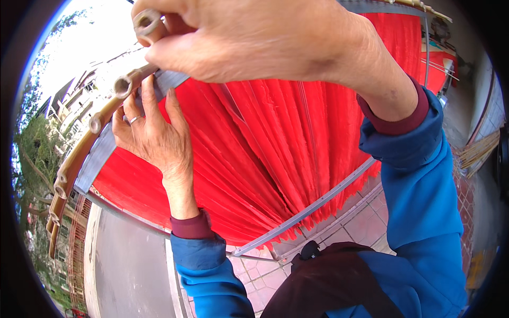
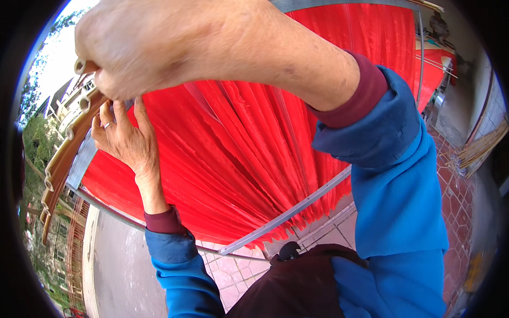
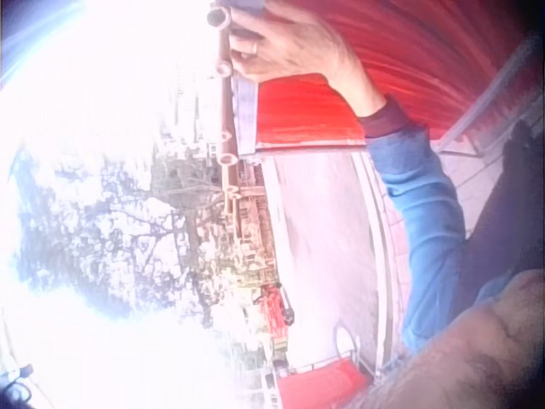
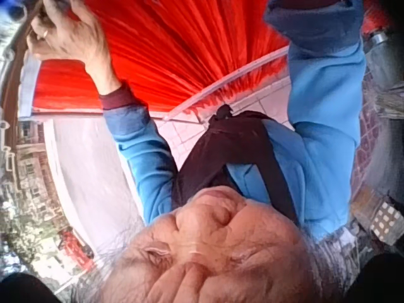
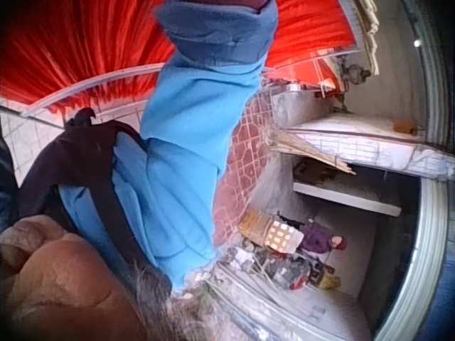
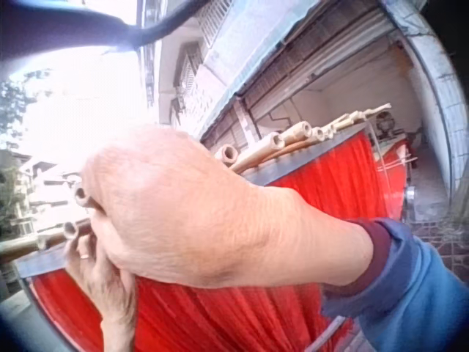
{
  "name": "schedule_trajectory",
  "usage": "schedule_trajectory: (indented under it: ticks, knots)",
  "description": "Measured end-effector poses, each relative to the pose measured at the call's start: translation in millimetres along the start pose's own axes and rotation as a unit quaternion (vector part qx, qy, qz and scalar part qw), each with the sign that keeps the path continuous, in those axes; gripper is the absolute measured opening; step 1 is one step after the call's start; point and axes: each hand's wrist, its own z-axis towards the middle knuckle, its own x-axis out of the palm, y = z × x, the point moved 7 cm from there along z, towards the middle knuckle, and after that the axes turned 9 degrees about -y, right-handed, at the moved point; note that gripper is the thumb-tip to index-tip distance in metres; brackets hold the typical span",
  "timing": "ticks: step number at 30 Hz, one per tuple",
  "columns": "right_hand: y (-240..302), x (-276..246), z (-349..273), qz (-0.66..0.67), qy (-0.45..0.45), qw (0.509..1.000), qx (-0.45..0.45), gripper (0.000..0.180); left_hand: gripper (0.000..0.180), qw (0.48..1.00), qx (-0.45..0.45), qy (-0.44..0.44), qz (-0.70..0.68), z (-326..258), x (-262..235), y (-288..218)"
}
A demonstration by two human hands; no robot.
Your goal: The person assembles a large red paper lantern by inserting bamboo sticks into slots along the top metal ring. They repeatedly pick up sticks, align them with the ring, and press them into place while holding the lantern steady with the other hand.
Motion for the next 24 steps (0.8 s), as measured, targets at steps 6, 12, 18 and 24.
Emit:
schedule_trajectory:
  ticks: [6, 12, 18, 24]
  knots:
    - [-5.3, 9.1, 2.4, -0.087, 0.088, 0.986, 0.113, 0.023, 0.047, 1.000, 0.005, 0.008, -0.007, 0.1, -0.8, -0.5]
    - [-2.7, -3.1, -0.4, -0.073, 0.049, 0.985, 0.148, 0.018, 0.047, 1.000, -0.001, 0.003, -0.028, 0.8, -1.5, -1.3]
    - [-9.0, -8.6, -9.4, -0.035, 0.043, 0.982, 0.183, 0.018, 0.048, 1.000, -0.010, 0.008, -0.022, 2.2, -1.9, -3.2]
    - [6.8, -4.3, 2.1, -0.181, -0.008, 0.982, 0.047, 0.015, 0.046, 0.999, 0.004, 0.011, -0.031, 0.7, -4.1, -1.6]
